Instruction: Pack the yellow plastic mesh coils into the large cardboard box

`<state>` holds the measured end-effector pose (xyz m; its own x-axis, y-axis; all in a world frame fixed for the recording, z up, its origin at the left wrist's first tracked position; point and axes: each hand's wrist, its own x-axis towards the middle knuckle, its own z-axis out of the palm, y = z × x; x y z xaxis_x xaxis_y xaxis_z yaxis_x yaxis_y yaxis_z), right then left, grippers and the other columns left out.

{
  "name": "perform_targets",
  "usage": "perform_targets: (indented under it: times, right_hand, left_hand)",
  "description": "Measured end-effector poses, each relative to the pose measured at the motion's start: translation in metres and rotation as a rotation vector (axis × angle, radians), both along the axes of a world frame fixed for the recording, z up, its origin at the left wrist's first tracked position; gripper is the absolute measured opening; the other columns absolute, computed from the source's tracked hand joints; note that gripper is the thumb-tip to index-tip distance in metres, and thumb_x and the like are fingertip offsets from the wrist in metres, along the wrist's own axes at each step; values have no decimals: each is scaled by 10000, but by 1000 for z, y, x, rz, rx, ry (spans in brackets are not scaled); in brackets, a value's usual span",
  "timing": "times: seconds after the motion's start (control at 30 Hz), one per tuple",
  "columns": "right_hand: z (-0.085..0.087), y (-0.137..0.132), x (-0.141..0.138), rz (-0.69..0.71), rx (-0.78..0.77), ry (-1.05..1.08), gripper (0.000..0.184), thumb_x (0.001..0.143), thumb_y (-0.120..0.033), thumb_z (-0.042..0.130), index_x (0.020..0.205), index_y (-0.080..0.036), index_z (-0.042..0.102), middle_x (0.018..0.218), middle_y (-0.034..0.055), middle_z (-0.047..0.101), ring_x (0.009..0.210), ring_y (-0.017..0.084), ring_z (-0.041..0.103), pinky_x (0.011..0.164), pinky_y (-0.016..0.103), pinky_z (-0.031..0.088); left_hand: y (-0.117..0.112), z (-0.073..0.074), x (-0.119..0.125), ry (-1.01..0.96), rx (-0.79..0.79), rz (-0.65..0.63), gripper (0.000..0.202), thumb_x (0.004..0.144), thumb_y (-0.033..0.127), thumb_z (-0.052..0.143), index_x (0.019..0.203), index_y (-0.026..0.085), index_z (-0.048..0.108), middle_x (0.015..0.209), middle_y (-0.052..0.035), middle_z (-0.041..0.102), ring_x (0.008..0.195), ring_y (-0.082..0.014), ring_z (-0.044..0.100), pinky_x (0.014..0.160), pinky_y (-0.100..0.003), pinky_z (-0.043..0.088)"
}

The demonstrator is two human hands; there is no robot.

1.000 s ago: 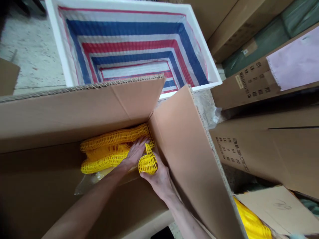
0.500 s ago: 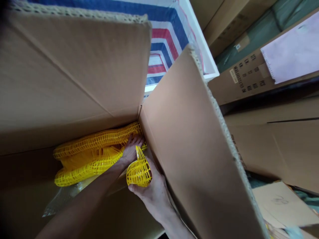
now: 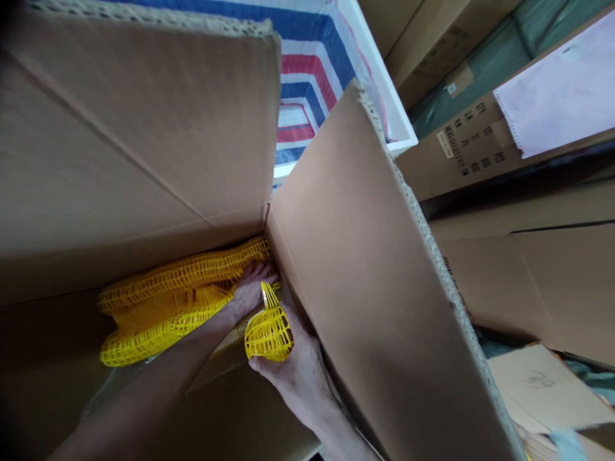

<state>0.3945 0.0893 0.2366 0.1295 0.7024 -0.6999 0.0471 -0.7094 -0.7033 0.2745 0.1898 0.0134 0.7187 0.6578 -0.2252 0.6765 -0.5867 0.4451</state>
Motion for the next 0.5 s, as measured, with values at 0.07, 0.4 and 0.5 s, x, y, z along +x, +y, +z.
perform_targets:
  times: [0.07,0.4,0.5]
  right_hand:
    - [-1,0,0,-2,7,-10,814,714,-262,900,1455,-340,572,1178,-5,796,1079,244,766,1004,438,632]
    - [-2,1,-3,-31,36,25,813,735,-270,892,1471,-349,556,1205,-8,791,1109,242,764,1020,425,635]
    - [-3,1,-3,-34,50,3,871,744,-320,891,1527,-346,511,1232,14,786,1128,262,762,1029,456,639]
  left_hand:
    - [-1,-1,0,7,-10,12,378,933,156,561,1271,254,698,1464,-122,649,1401,-336,536,1237,-600,372]
    - [1,9,0,-4,-34,1,329,963,117,502,1174,180,745,1492,-153,635,1454,-316,515,1311,-559,296]
    - [2,11,1,20,-93,-50,356,976,105,458,1202,172,725,1559,-136,593,1420,-314,545,1237,-526,411]
